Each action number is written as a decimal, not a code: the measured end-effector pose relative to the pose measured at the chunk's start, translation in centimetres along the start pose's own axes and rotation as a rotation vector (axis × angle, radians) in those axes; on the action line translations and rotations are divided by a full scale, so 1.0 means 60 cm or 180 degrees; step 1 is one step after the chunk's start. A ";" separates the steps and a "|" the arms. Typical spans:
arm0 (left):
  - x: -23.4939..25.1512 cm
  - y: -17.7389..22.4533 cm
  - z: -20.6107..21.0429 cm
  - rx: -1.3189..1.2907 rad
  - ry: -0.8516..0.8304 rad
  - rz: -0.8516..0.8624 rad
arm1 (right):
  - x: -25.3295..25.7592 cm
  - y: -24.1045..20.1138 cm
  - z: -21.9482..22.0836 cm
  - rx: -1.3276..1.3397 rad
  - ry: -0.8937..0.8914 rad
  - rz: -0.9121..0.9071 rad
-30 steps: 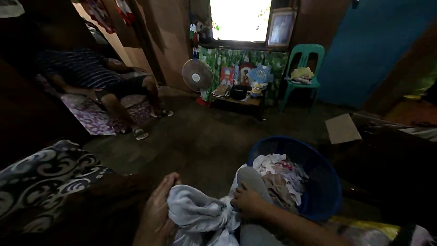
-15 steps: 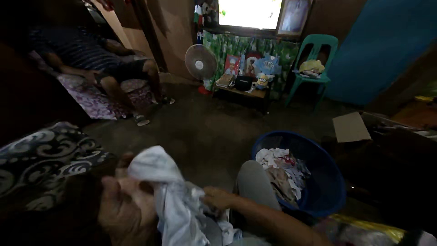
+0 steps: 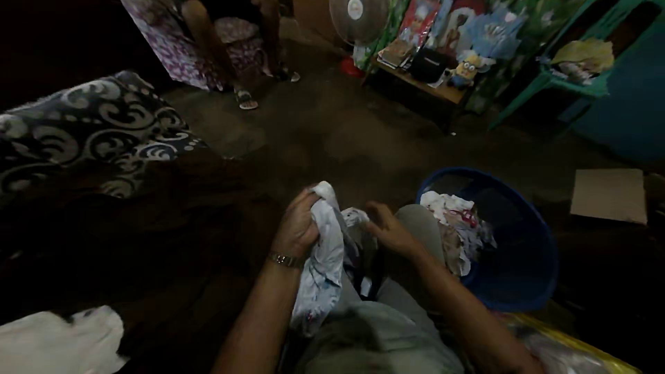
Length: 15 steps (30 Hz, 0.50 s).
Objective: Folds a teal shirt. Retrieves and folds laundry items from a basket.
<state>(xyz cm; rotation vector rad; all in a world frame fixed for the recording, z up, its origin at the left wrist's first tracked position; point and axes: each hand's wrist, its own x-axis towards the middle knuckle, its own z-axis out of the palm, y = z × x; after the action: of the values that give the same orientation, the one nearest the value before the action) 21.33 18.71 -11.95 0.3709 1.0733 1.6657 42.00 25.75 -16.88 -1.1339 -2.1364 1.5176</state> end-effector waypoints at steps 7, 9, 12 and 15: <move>0.008 -0.022 0.003 -0.0047 -0.0211 0.0130 | -0.018 -0.003 0.110 0.0006 -0.0465 -0.0222; 0.011 -0.019 -0.025 0.0863 -0.0422 0.0226 | -0.021 -0.028 0.098 0.0639 -0.0398 0.0163; -0.005 -0.010 -0.056 0.2637 -0.0280 -0.0108 | -0.012 -0.024 0.079 0.1936 -0.0003 0.0373; -0.024 -0.033 -0.077 0.3198 -0.0281 -0.0525 | -0.005 -0.009 0.067 0.2654 0.0150 0.0278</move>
<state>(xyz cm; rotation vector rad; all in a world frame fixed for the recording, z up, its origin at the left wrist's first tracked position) 19.84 15.35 -15.68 0.9486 1.7647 0.8459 39.48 22.77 -17.93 -0.9220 -1.1865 2.0795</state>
